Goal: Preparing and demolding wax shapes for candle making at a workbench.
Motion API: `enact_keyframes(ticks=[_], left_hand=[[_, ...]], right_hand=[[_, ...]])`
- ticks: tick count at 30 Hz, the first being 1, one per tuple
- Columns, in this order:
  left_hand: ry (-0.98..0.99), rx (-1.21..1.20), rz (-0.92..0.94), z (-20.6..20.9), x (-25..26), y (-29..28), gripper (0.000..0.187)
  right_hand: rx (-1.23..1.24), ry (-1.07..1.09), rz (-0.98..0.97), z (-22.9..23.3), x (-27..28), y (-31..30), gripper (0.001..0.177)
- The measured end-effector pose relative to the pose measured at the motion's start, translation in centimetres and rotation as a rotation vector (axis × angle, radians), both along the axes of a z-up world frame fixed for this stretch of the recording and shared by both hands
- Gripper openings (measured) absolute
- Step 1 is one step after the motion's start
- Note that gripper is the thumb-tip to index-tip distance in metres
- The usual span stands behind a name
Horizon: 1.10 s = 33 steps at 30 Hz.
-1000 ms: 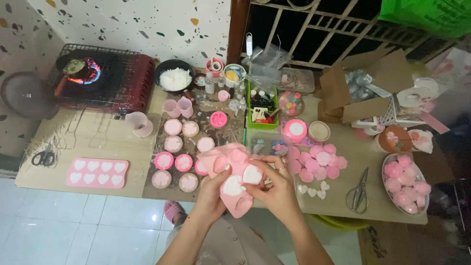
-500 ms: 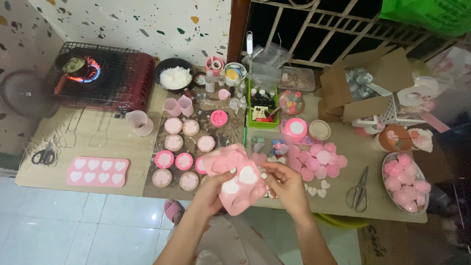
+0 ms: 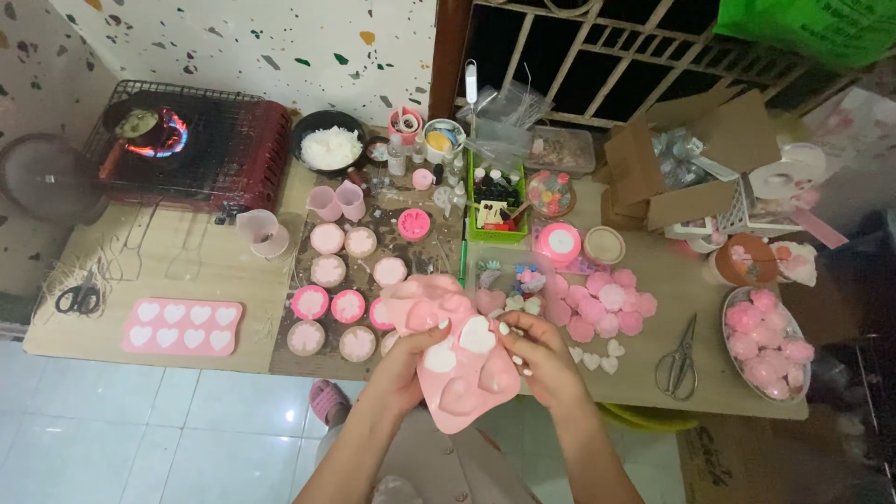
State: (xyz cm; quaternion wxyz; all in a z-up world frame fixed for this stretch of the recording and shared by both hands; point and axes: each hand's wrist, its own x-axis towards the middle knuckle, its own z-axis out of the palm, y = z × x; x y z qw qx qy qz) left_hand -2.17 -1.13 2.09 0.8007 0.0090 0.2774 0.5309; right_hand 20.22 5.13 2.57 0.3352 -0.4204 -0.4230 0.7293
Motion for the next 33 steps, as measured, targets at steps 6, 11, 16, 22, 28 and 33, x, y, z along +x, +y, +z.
enact_keyframes(ticks=[6,11,16,22,28,33], left_hand=[[-0.13,-0.049,-0.01,-1.7,0.1,0.4,0.041],[-0.144,-0.084,-0.029,-1.8,0.0,0.7,0.039],[0.054,-0.09,-0.011,1.2,-0.4,0.8,0.039],[0.199,-0.061,0.029,-1.0,0.6,1.1,0.039],[0.146,-0.083,0.037,-0.8,0.9,1.2,0.042],[0.228,-0.023,0.116,1.6,1.4,1.1,0.045]], right_hand=[[0.171,-0.17,0.033,0.9,-1.0,-1.2,0.013],[0.282,-0.194,0.07,-0.1,-0.8,-1.7,0.009],[0.711,-0.433,0.009,6.7,-1.9,-2.3,0.033],[1.165,-0.63,0.279,11.2,-2.3,-2.8,0.061],[0.765,-0.599,0.246,9.6,-2.4,-2.7,0.042],[0.798,-0.487,0.074,6.5,-1.4,-2.4,0.038]])
